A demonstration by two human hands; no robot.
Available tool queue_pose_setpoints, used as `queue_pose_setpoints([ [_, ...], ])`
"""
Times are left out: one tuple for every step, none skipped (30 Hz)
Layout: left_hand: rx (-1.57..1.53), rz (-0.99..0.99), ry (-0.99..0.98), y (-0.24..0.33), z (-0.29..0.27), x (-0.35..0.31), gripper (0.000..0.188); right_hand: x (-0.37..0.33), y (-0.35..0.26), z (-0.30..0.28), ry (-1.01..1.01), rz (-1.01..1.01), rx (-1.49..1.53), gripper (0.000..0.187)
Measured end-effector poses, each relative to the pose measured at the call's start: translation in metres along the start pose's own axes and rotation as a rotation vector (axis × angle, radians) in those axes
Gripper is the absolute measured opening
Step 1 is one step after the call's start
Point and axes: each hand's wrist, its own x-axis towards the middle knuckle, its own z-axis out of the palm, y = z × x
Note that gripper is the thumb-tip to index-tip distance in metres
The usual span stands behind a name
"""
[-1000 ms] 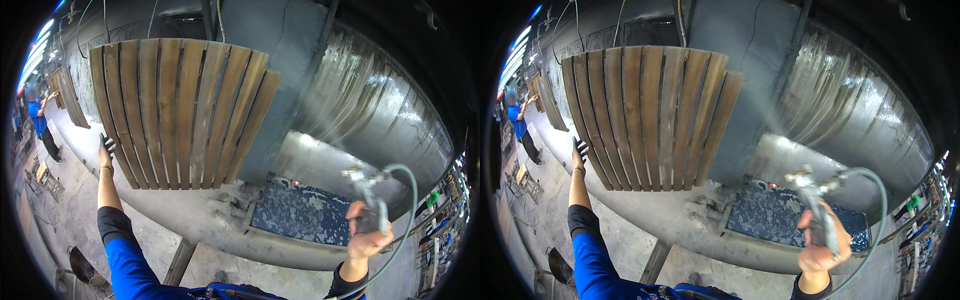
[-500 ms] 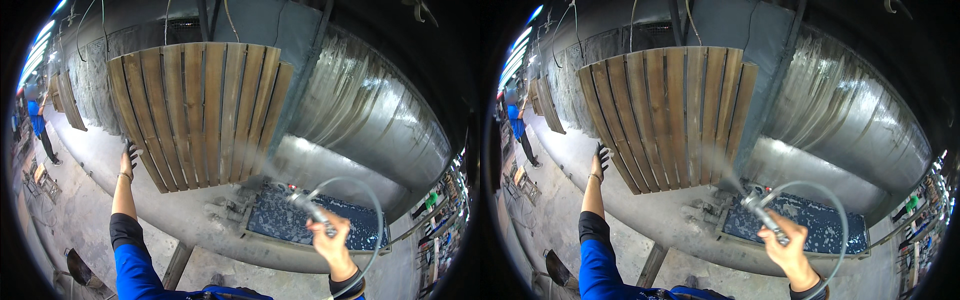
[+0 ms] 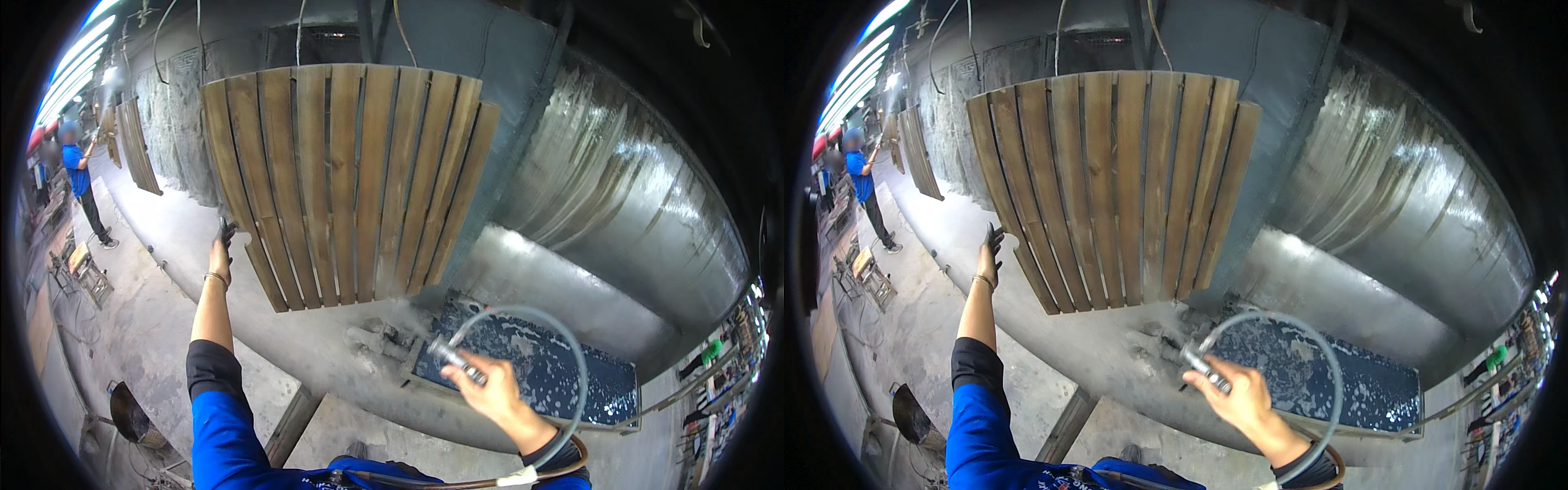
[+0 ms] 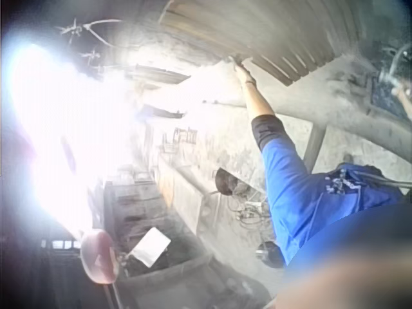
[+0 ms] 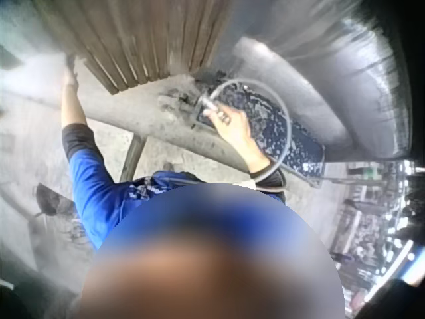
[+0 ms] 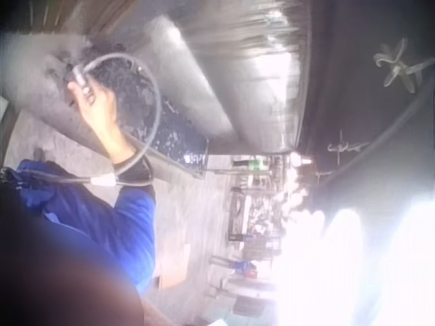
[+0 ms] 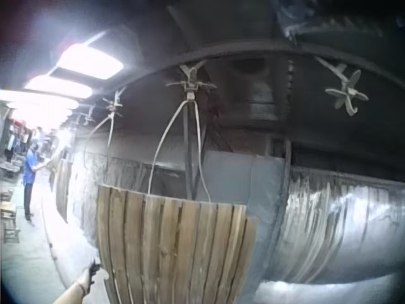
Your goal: The person uses a spray gun to apply finish to hanging wooden slatted panels in a factory. They repeatedly flip each panel to coat both sides, then move to the next panel and repeat the process.
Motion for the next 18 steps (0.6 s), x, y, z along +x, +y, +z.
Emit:
queue_pose_setpoints([
  [0.013, -0.008, 0.003, 0.003, 0.001, -0.002, 0.091, -0.005, 0.003, 0.003, -0.176, 0.215, -0.058, 0.051],
  [0.042, -0.02, 0.038, 0.007, 0.001, -0.004, 0.092, -0.004, 0.005, 0.002, -0.315, 0.291, -0.06, 0.049],
  [0.055, -0.026, 0.039, 0.01, 0.0, -0.006, 0.093, -0.002, 0.004, -0.003, -0.226, 0.117, 0.06, 0.05],
  [0.068, -0.022, 0.034, 0.013, 0.0, -0.009, 0.093, 0.003, -0.001, -0.007, -0.147, -0.01, 0.127, 0.051],
  [0.055, -0.011, 0.044, 0.015, 0.003, -0.01, 0.092, 0.013, -0.005, -0.014, -0.084, -0.131, 0.173, 0.053],
  [0.078, -0.008, 0.09, 0.016, 0.003, -0.012, 0.09, 0.026, -0.01, -0.026, -0.009, -0.253, 0.213, 0.056],
  [0.092, -0.007, 0.021, 0.019, 0.0, -0.012, 0.095, 0.034, -0.019, -0.045, 0.03, -0.334, 0.225, 0.063],
  [0.094, -0.01, 0.018, 0.02, 0.0, -0.013, 0.095, 0.046, -0.028, -0.055, 0.169, -0.497, 0.277, 0.073],
  [0.083, 0.008, -0.026, 0.022, -0.002, -0.013, 0.095, 0.048, -0.04, -0.067, 0.229, -0.462, 0.365, 0.087],
  [0.089, 0.018, -0.046, 0.024, -0.004, -0.014, 0.096, 0.048, -0.053, -0.079, 0.277, -0.44, 0.313, 0.1],
  [0.1, 0.027, -0.024, 0.025, -0.006, -0.014, 0.093, 0.054, -0.064, -0.078, 0.359, -0.482, 0.368, 0.103],
  [0.119, 0.039, -0.03, 0.028, -0.008, -0.015, 0.091, 0.059, -0.073, -0.073, 0.438, -0.51, 0.407, 0.106],
  [0.138, 0.048, -0.036, 0.031, -0.01, -0.014, 0.09, 0.063, -0.079, -0.071, 0.384, -0.516, 0.382, 0.107],
  [0.186, 0.049, -0.024, 0.034, -0.012, -0.014, 0.089, 0.072, -0.081, -0.063, 0.3, -0.588, 0.368, 0.095],
  [0.176, 0.053, 0.006, 0.035, -0.011, -0.014, 0.087, 0.08, -0.08, -0.054, 0.212, -0.654, 0.348, 0.085],
  [0.147, 0.05, -0.006, 0.037, -0.012, -0.014, 0.087, 0.087, -0.078, -0.036, 0.164, -0.72, 0.307, 0.077],
  [0.148, 0.039, -0.003, 0.037, -0.012, -0.015, 0.088, 0.086, -0.073, -0.019, 0.077, -0.65, 0.321, 0.071],
  [0.178, 0.035, 0.009, 0.035, -0.011, -0.017, 0.088, 0.081, -0.065, -0.002, -0.011, -0.569, 0.314, 0.064],
])
